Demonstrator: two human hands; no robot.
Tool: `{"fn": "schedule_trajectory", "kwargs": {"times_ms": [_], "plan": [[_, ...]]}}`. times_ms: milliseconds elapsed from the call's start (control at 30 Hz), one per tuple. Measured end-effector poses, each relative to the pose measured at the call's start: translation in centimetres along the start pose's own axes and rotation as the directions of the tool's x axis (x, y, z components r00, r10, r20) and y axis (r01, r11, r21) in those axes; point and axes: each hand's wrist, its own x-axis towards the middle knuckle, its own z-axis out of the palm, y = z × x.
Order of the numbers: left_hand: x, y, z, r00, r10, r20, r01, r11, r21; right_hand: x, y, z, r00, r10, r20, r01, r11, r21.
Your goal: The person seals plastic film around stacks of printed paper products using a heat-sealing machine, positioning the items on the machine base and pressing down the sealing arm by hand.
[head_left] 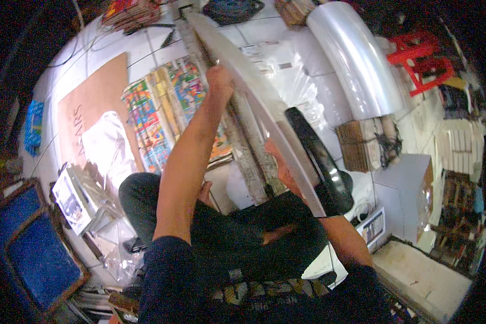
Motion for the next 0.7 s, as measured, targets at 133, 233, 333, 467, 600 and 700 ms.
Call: {"fn": "schedule_trajectory", "kwargs": {"times_ms": [133,233,333,467,600,700], "plan": [[-0.8,6.3,-5.6,0.94,0.339,0.044,-0.268,0.65,0.711,1.6,0.5,5.4,0.632,-0.75,0.197,0.7,0.443,-0.56],[-4.6,10.3,-7.7,0.983,0.139,-0.122,0.013,0.606,0.796,1.7,1.6,8.9,0.569,-0.757,0.322,0.773,0.358,-0.524],[-7.3,13.8,-10.1,0.977,0.182,-0.108,0.078,0.163,0.984,1.5,2.4,12.4,0.544,-0.766,0.342,0.811,0.375,-0.448],[-9.9,16.2,-14.6,0.949,0.303,-0.09,0.049,0.142,0.989,1.4,2.7,17.1,0.54,-0.742,0.398,0.838,0.43,-0.336],[-12.3,16.8,-17.7,0.864,0.502,-0.037,-0.032,0.13,0.991,2.0,2.7,20.0,0.508,-0.73,0.457,0.861,0.451,-0.237],[-13.7,16.5,-18.6,0.844,0.526,-0.106,-0.05,0.273,0.961,2.6,3.1,20.7,0.506,-0.678,0.534,0.858,0.462,-0.226]]}}
